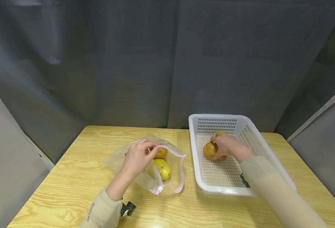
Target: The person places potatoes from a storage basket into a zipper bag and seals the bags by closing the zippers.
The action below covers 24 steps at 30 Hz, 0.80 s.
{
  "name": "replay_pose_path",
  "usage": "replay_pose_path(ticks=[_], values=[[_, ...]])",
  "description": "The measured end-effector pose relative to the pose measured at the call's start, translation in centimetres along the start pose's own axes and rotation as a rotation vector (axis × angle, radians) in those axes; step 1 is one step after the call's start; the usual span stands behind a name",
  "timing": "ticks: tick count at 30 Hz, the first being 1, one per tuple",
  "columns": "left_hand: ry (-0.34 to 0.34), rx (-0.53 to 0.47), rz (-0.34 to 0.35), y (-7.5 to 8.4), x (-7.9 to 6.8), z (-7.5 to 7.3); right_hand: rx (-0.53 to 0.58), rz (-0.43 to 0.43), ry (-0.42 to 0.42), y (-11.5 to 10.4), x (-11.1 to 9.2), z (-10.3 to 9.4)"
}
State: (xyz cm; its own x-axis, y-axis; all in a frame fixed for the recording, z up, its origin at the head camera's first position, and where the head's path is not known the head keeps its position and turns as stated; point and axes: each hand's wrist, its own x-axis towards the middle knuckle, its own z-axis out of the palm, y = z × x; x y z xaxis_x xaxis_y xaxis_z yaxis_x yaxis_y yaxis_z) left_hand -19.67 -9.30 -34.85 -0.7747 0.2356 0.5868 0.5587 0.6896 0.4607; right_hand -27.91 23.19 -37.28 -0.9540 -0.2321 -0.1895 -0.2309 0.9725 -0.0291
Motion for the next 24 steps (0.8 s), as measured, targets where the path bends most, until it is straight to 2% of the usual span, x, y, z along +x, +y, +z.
replay_pose_path(ticks=[7, 15, 24], values=[[-0.006, 0.001, -0.007, 0.0, 0.0, 0.0, 0.009, 0.001, 0.004, 0.0, 0.0, 0.1], [-0.006, -0.008, -0.014, 0.2, 0.0, 0.1, -0.035, -0.055, 0.033, 0.6, 0.1, 0.3], [-0.017, -0.007, -0.034, 0.3, 0.0, 0.0, -0.026, -0.059, 0.029, 1.0, 0.1, 0.1]])
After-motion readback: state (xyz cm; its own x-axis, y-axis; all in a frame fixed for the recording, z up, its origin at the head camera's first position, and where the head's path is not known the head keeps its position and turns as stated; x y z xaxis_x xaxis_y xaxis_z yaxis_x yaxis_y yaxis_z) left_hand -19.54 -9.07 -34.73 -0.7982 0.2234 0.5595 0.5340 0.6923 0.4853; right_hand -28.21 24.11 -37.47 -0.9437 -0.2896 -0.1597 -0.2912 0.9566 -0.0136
